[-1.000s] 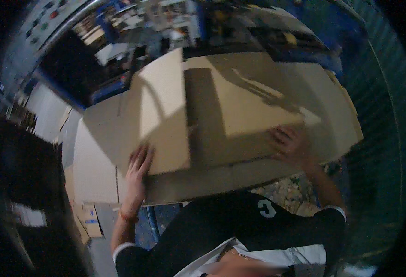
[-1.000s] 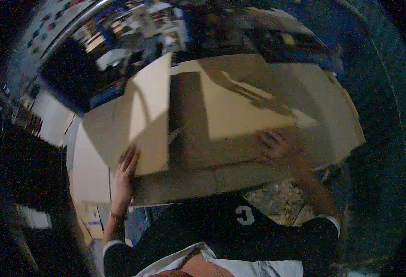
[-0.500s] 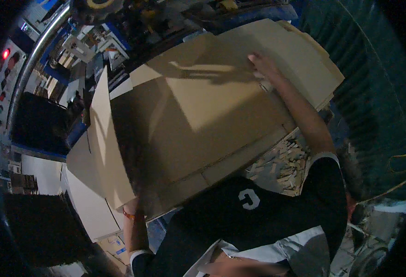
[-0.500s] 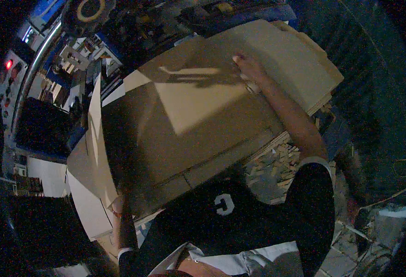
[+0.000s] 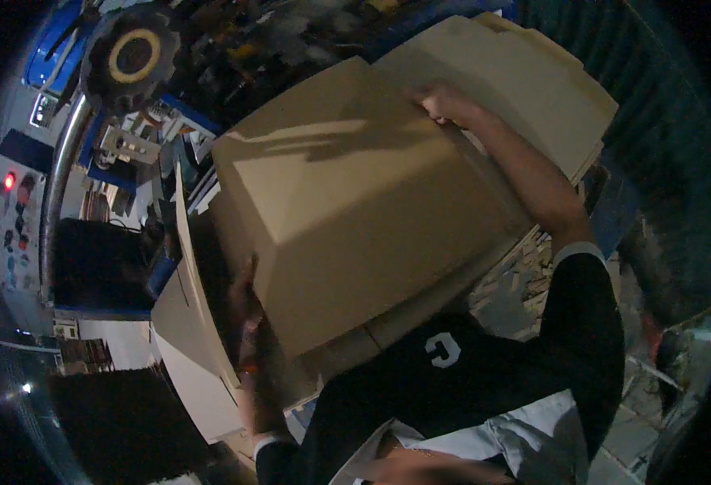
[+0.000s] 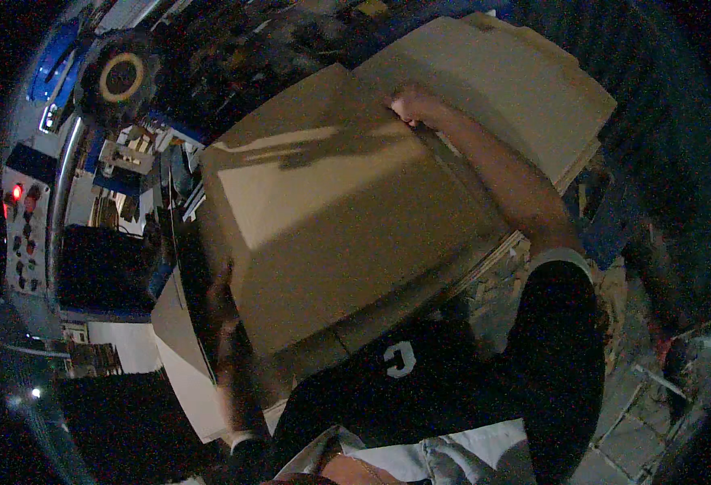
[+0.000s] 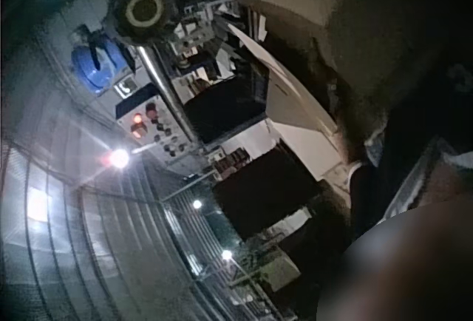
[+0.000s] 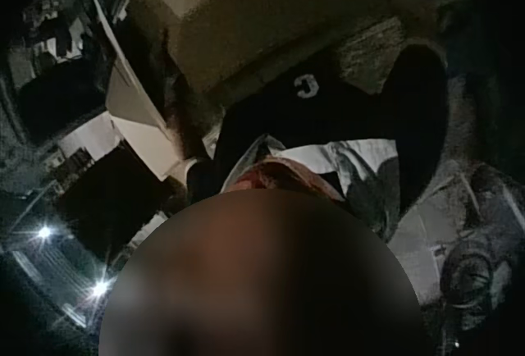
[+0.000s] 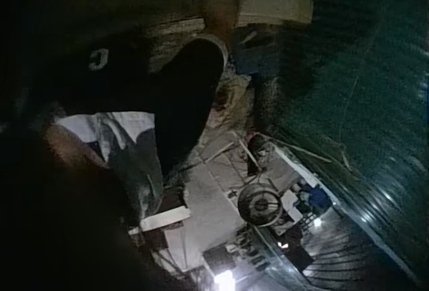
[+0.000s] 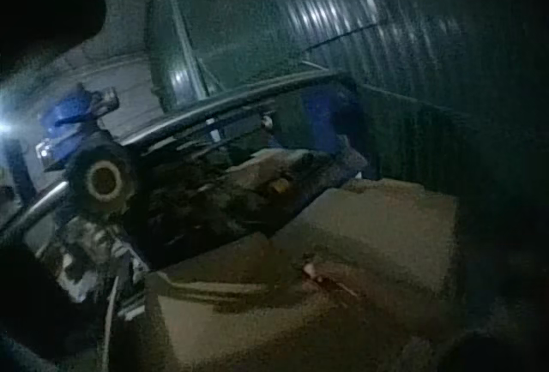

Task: The person repeatedly picks up flat cardboard sheets from a conveyor and places them onto a growing stack on a table. The hands align each sheet before setting it down, continuing the cycle throughout the clip.

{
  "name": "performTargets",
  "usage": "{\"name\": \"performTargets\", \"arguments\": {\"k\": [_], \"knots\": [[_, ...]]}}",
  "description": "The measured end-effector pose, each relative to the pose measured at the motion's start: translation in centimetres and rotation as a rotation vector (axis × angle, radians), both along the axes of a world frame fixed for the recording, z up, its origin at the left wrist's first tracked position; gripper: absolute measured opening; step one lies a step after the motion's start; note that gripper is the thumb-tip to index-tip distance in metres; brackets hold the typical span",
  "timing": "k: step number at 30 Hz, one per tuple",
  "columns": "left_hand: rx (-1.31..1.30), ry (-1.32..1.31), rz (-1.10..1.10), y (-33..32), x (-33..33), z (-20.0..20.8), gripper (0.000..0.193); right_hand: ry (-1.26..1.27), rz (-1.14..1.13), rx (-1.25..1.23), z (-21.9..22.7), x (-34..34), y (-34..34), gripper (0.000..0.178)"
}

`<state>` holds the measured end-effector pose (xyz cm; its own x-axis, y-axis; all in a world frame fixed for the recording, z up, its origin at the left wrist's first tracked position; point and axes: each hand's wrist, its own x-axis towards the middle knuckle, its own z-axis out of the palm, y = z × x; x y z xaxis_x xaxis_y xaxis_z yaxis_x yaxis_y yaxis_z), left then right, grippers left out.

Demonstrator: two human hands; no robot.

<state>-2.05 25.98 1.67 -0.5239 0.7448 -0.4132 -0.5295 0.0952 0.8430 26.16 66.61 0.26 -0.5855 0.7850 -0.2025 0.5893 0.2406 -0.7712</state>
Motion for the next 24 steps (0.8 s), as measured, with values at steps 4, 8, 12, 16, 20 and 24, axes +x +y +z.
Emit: {"name": "performTargets", "arguments": {"k": [4,8,12,16,20,24], "knots": [[-0.137,0.188,0.008,-0.2,2.0,1.6,0.043,0.004,0.030,0.166,-0.5,-0.7,-0.6,0.049],[-0.255,0.362,0.064,0.0,5.0,2.7,0.050,0.126,0.053,0.222,-0.7,-1.1,-1.7,0.045],[-0.244,0.622,-0.051,-0.2,3.8,1.5,0.052,0.191,0.043,0.112,0.2,-0.3,-0.9,0.045],[-0.359,0.485,-0.071,-2.2,1.2,0.4,0.046,0.417,0.181,-0.463,0.1,-0.1,0.1,0.040],[-0.246,0.343,-0.164,-2.6,1.5,1.2,0.045,0.528,-0.189,-0.391,-2.1,-1.7,-0.5,0.032],[-0.384,0.566,-0.160,-2.0,3.9,2.1,0.048,0.363,-0.185,-0.333,-3.9,-2.0,1.2,0.028]]}}
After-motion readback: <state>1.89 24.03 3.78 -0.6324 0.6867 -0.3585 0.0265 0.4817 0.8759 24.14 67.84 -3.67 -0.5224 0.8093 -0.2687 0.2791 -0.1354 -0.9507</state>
